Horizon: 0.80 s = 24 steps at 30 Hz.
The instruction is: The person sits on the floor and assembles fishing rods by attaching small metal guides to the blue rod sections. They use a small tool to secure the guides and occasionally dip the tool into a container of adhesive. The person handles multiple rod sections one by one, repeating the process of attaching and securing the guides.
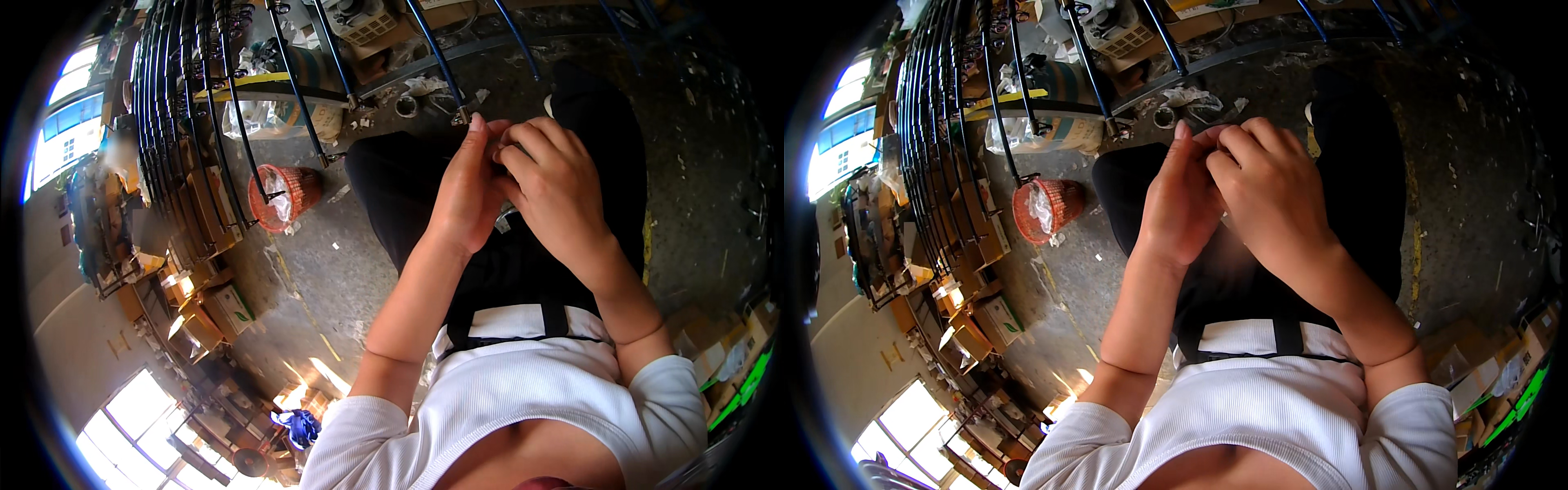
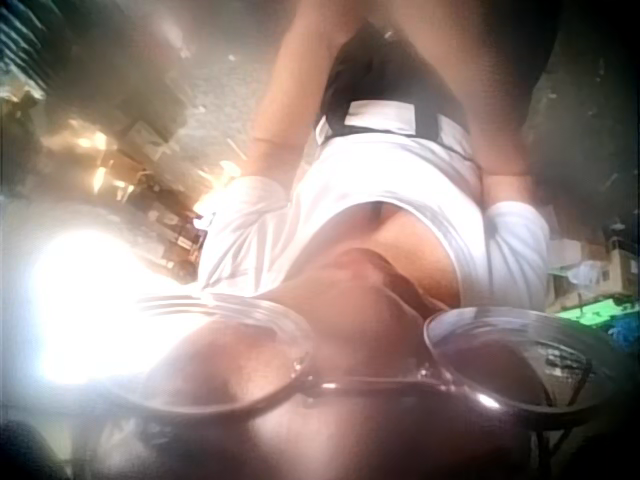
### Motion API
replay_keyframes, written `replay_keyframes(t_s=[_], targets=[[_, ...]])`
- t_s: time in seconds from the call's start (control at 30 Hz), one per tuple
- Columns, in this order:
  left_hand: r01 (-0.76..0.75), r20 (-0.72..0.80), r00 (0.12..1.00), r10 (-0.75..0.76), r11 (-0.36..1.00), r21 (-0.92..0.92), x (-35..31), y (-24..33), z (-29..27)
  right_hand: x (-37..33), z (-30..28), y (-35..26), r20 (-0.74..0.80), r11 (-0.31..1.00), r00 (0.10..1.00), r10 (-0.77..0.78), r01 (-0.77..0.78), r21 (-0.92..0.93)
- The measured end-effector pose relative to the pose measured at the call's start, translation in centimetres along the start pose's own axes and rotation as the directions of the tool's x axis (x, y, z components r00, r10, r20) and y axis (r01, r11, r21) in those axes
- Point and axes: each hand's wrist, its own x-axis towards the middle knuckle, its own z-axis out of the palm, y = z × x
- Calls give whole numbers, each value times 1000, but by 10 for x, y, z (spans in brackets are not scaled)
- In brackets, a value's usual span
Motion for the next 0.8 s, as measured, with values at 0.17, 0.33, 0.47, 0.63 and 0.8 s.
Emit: replay_keyframes(t_s=[0.17, 0.33, 0.47, 0.63, 0.8], targets=[[-17, -16, 1000, 17, 999, -44, 4, -6, 13, 1, -4, 5, -15, 997, 999, 35, -34, 68], [4, 46, 999, -3, 1000, -31, 6, -1, 19, 4, -10, 14, -42, 983, 998, 42, -34, 180], [45, -5, 999, -45, 996, -81, 11, 5, 29, 6, -14, 12, -13, 820, 972, 233, -189, 541], [-13, 79, 997, 22, 995, -103, 22, 20, 20, 5, -20, 15, 192, -12, 948, 255, -195, 981], [-176, 198, 961, 196, 978, -112, 32, 44, 45, 26, -9, 25, -7, -222, 976, 218, 57, 973]])
